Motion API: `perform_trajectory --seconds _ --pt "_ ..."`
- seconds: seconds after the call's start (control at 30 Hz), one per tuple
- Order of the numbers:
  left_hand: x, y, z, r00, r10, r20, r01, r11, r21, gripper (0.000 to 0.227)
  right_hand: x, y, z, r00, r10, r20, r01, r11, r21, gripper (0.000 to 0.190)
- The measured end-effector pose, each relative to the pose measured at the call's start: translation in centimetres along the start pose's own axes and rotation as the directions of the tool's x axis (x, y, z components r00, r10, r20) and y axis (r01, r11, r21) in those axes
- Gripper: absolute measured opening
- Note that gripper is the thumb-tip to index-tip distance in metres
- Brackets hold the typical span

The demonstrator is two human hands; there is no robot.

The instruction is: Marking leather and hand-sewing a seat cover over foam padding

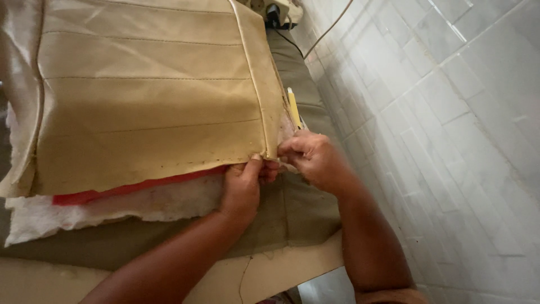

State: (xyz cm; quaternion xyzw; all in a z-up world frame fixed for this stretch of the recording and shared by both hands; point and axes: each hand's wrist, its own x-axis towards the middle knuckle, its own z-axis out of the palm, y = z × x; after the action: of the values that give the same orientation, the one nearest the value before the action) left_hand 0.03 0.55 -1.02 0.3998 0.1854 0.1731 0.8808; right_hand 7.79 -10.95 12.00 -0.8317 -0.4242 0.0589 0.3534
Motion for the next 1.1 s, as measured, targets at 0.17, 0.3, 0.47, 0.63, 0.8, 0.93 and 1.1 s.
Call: perform_trajectory --seconds 0.17,0.3,0.47,0.63,0.8,0.93,1.1 --pt "-1.3 1.9 1.0 0.998 0.001 -0.063 -0.004 0.998 -0.057 0.027 -0.5 -0.4 -0.1 0.998 0.066 -0.021 -0.061 0.980 0.189 0.012" --pt "-1.8 2.6 1.1 0.998 0.008 -0.059 -0.011 0.998 -0.057 0.024 -0.6 -0.6 -0.8 0.998 0.064 -0.028 -0.058 0.980 0.188 0.011" --pt "-0.2 0.2 0.2 0.999 0.029 -0.043 -0.030 0.999 -0.016 0.024 0.1 -0.4 1.0 0.982 0.036 -0.183 -0.004 0.985 0.170 0.020" --pt "-1.6 2.5 0.6 0.996 0.087 -0.007 -0.085 0.986 0.144 0.037 -0.3 -3.0 1.4 0.850 -0.345 -0.398 0.299 0.938 -0.176 0.011" --pt "-1.9 4.9 0.6 0.970 0.240 0.042 -0.238 0.970 -0.046 0.019 0.6 -3.2 4.2 0.819 -0.525 -0.231 0.270 0.707 -0.654 0.009" --pt "3.7 -2.0 -5.0 0.924 0.054 0.380 0.058 0.959 -0.276 0.022 1.1 -4.8 5.4 0.754 -0.646 -0.120 0.416 0.611 -0.673 0.001" --pt "2.2 3.6 -3.9 0.891 -0.267 0.367 0.327 0.938 -0.112 0.032 -2.1 -9.4 7.3 0.792 -0.608 -0.053 0.608 0.794 -0.025 0.020"
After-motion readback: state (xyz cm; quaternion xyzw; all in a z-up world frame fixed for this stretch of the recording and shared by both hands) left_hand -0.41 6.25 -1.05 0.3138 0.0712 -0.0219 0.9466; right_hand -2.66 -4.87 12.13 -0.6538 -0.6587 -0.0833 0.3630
